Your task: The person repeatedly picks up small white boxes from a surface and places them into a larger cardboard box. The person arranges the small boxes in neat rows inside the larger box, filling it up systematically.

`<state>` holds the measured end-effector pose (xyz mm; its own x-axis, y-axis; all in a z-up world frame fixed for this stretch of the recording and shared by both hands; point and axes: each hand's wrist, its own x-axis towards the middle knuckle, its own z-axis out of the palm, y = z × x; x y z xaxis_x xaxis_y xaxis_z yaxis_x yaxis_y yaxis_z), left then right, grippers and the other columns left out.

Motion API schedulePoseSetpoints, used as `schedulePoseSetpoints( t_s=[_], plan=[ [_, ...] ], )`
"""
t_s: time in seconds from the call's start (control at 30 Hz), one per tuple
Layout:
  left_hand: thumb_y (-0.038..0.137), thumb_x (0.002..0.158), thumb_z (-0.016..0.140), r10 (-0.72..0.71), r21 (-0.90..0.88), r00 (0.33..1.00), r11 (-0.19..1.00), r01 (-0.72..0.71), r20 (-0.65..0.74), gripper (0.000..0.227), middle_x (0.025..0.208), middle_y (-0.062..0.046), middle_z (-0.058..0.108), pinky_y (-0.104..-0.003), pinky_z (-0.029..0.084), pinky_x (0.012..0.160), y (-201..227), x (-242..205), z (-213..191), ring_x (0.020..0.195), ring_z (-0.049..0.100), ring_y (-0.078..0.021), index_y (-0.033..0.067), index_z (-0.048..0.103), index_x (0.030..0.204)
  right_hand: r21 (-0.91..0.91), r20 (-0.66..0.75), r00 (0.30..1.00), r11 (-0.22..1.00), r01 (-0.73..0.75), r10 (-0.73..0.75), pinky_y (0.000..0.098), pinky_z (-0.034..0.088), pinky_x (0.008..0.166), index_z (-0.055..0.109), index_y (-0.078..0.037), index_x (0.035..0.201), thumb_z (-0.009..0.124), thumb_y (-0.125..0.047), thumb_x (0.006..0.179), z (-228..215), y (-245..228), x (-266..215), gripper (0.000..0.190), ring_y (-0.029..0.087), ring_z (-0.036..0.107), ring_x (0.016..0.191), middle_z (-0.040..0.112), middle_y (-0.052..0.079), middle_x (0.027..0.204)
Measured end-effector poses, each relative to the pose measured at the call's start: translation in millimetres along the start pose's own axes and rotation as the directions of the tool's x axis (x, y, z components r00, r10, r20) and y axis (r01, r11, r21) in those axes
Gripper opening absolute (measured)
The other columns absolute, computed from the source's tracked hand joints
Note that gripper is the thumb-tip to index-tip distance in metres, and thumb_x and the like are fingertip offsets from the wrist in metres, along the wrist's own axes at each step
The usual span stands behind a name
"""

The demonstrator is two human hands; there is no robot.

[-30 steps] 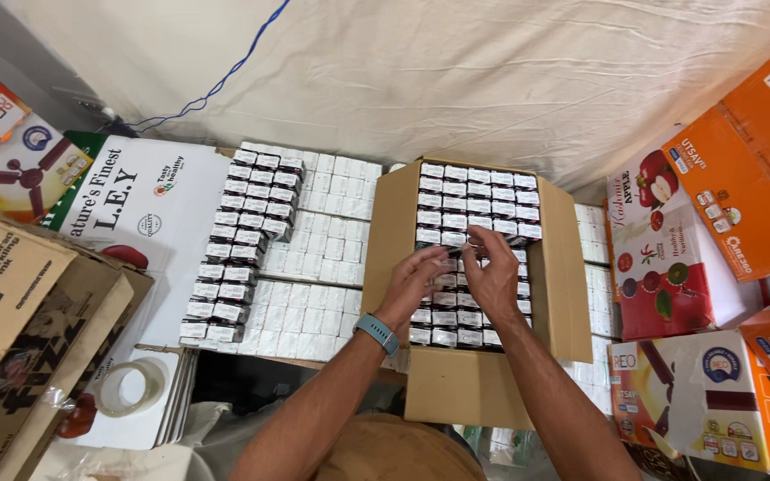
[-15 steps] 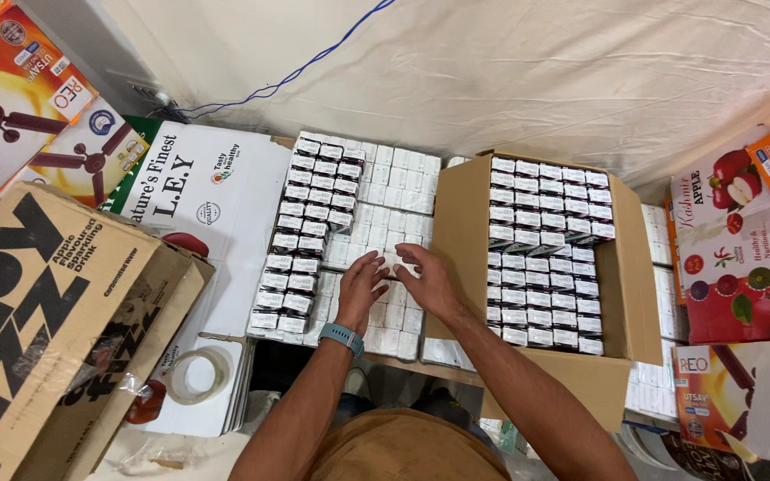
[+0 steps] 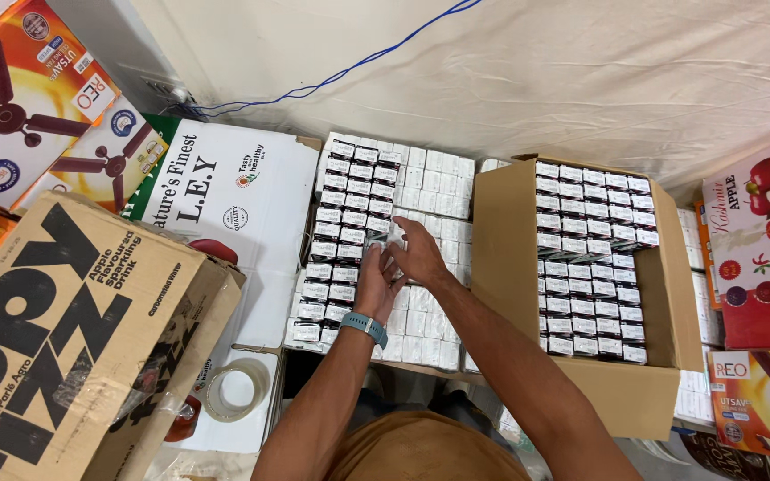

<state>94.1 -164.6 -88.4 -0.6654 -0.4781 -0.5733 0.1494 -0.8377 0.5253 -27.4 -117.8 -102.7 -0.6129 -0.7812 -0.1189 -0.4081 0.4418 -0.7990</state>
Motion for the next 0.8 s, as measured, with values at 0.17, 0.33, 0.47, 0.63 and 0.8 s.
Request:
schedulePoseSetpoints(
  t_s=[0.17, 0.33, 0.47, 0.63, 0.8],
  plan=[
    [0.053, 0.105, 0.049, -0.020, -0.012, 1.000, 1.000, 0.021, 0.006, 0.070, 0.150, -0.002, 0.038, -0.048, 0.043, 0.111, -8.0, 22.8, -13.4, 0.135, 0.046, -0.0224, 0.0240, 0.019, 0.161, -0.078, 0.006, 1.000, 0.997, -0.027, 0.027, 0.0542, 0.055, 0.101, 0.049, -0.009, 0.147, 0.064, -0.017, 0.092, 4.9, -9.1, 1.9, 0.058, 0.043, 0.064, 0.120, 0.057, 0.024, 0.137],
    [0.056, 0.103, 0.050, -0.049, -0.004, 0.999, 0.999, 0.050, 0.013, 0.033, 0.113, 0.010, 0.053, -0.035, 0.054, 0.091, -6.8, 30.4, -17.4, 0.106, 0.057, -0.0096, 0.0280, 0.051, 0.122, -0.084, 0.019, 0.994, 0.991, -0.108, 0.110, 0.0569, 0.050, 0.105, 0.050, -0.012, 0.135, 0.070, -0.022, 0.088, -2.1, -36.5, -10.7, 0.052, 0.043, 0.062, 0.125, 0.060, 0.023, 0.135],
    [0.057, 0.103, 0.048, -0.046, 0.015, 0.999, 0.999, 0.046, 0.024, 0.028, 0.107, 0.013, 0.053, -0.032, 0.053, 0.086, -9.5, 32.4, -20.6, 0.102, 0.057, -0.0087, 0.0306, 0.052, 0.111, -0.156, -0.001, 0.987, 0.975, -0.158, 0.160, 0.0558, 0.051, 0.102, 0.053, -0.019, 0.123, 0.072, -0.031, 0.088, 0.3, -43.5, -14.9, 0.042, 0.042, 0.063, 0.124, 0.069, 0.019, 0.125],
    [0.061, 0.103, 0.045, -0.051, 0.040, 0.998, 0.998, 0.050, 0.035, 0.036, 0.108, 0.012, 0.054, -0.033, 0.052, 0.087, -10.6, 24.5, -22.0, 0.104, 0.057, -0.0086, 0.0308, 0.051, 0.123, -0.171, -0.012, 0.987, 0.972, -0.159, 0.159, 0.0553, 0.050, 0.103, 0.051, -0.021, 0.126, 0.074, -0.038, 0.087, 1.1, -37.1, -19.6, 0.048, 0.040, 0.063, 0.125, 0.072, 0.017, 0.123],
    [0.068, 0.101, 0.044, -0.095, 0.114, 0.995, 0.989, 0.095, -0.006, 0.071, 0.137, 0.000, 0.045, -0.048, 0.045, 0.105, -4.5, -1.3, -8.7, 0.128, 0.050, -0.0183, 0.0256, 0.034, 0.157, -0.134, -0.055, 0.990, 0.981, -0.139, 0.133, 0.0534, 0.050, 0.104, 0.062, -0.020, 0.126, 0.072, -0.034, 0.087, -11.3, -33.7, -34.6, 0.043, 0.034, 0.067, 0.121, 0.075, 0.017, 0.119]
  ],
)
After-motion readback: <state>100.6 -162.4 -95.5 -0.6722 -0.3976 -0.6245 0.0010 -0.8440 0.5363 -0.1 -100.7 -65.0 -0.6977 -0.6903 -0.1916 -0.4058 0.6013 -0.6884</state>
